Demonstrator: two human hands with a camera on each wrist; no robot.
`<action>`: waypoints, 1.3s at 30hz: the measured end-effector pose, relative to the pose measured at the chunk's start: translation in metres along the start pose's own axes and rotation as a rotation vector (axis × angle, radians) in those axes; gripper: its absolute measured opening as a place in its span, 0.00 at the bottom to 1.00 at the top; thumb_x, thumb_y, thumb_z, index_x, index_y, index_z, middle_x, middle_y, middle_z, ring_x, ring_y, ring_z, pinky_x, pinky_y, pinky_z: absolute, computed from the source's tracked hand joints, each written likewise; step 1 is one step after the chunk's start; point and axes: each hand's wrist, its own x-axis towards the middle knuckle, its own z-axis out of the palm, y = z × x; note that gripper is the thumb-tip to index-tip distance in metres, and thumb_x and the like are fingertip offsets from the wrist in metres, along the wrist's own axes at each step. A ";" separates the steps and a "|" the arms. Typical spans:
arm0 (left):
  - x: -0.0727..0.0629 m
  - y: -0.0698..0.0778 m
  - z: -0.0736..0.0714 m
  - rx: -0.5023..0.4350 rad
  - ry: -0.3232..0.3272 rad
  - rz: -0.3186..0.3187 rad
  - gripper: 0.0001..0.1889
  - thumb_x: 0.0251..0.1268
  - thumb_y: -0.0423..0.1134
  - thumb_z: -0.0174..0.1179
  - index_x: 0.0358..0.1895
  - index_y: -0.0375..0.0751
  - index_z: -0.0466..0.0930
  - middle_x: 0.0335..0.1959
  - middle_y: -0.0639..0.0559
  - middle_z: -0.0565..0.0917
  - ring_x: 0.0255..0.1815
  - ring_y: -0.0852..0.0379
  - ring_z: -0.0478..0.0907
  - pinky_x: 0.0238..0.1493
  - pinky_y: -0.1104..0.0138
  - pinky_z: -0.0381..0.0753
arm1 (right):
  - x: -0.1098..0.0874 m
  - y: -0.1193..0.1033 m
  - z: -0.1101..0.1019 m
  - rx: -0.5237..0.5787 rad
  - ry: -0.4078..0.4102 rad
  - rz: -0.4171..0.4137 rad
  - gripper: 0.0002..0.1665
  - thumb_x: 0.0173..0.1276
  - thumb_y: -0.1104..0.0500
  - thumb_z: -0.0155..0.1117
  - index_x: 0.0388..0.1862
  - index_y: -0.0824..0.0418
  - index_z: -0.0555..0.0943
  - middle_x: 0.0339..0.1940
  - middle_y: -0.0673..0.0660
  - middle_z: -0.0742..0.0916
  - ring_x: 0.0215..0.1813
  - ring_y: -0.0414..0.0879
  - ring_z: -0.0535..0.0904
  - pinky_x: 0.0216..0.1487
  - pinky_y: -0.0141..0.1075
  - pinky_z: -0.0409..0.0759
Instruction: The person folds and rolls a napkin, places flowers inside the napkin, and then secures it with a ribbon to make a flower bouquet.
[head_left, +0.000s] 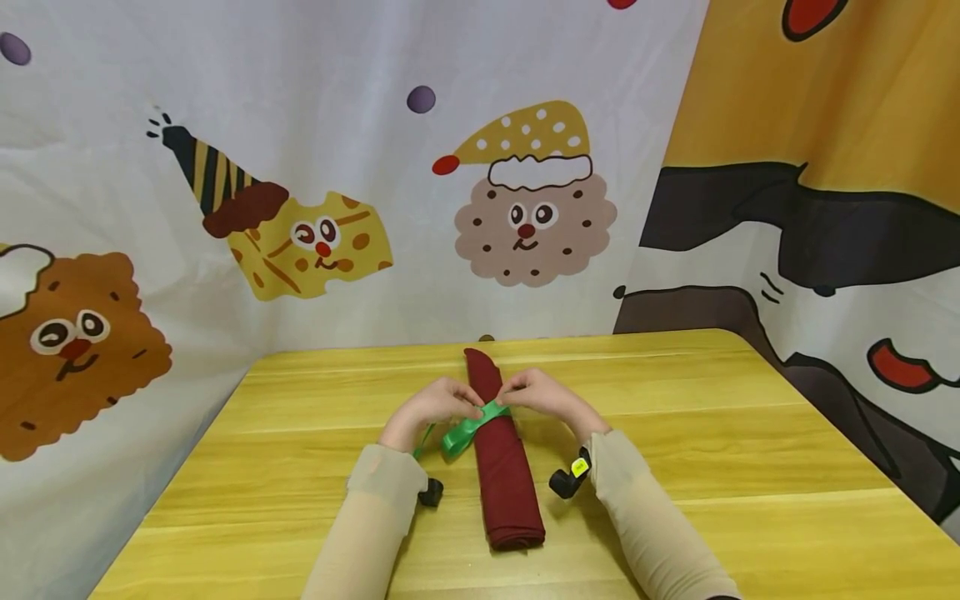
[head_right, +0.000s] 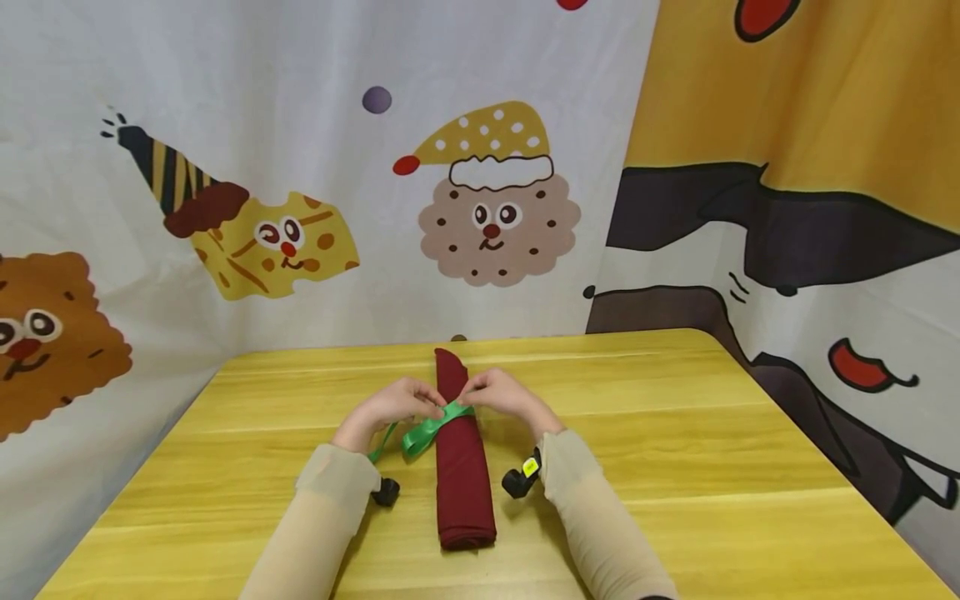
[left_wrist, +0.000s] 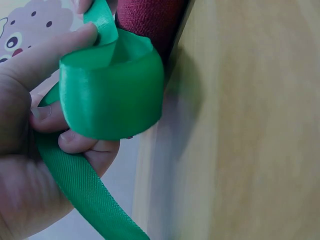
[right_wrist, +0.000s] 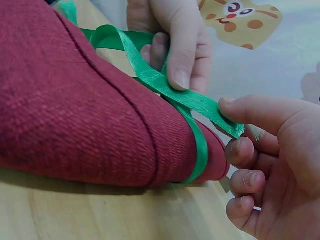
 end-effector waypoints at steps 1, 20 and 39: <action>0.000 0.000 0.000 -0.002 0.000 -0.002 0.09 0.61 0.37 0.67 0.42 0.40 0.86 0.39 0.51 0.83 0.36 0.53 0.76 0.37 0.61 0.77 | 0.001 0.000 0.001 -0.002 -0.006 -0.009 0.08 0.67 0.59 0.63 0.36 0.61 0.88 0.33 0.51 0.86 0.33 0.43 0.73 0.40 0.41 0.74; -0.003 0.003 0.000 0.012 0.002 0.013 0.08 0.61 0.39 0.66 0.41 0.41 0.85 0.39 0.52 0.83 0.35 0.52 0.72 0.35 0.61 0.73 | 0.001 -0.006 0.009 0.000 -0.039 -0.023 0.09 0.68 0.56 0.63 0.37 0.58 0.88 0.33 0.50 0.86 0.32 0.42 0.72 0.37 0.37 0.72; 0.002 0.000 0.000 0.047 -0.043 0.079 0.06 0.65 0.35 0.63 0.41 0.38 0.85 0.38 0.54 0.83 0.40 0.57 0.75 0.44 0.60 0.76 | 0.000 0.008 0.005 -0.051 -0.052 -0.064 0.11 0.63 0.66 0.65 0.44 0.67 0.85 0.31 0.52 0.86 0.26 0.40 0.69 0.32 0.32 0.71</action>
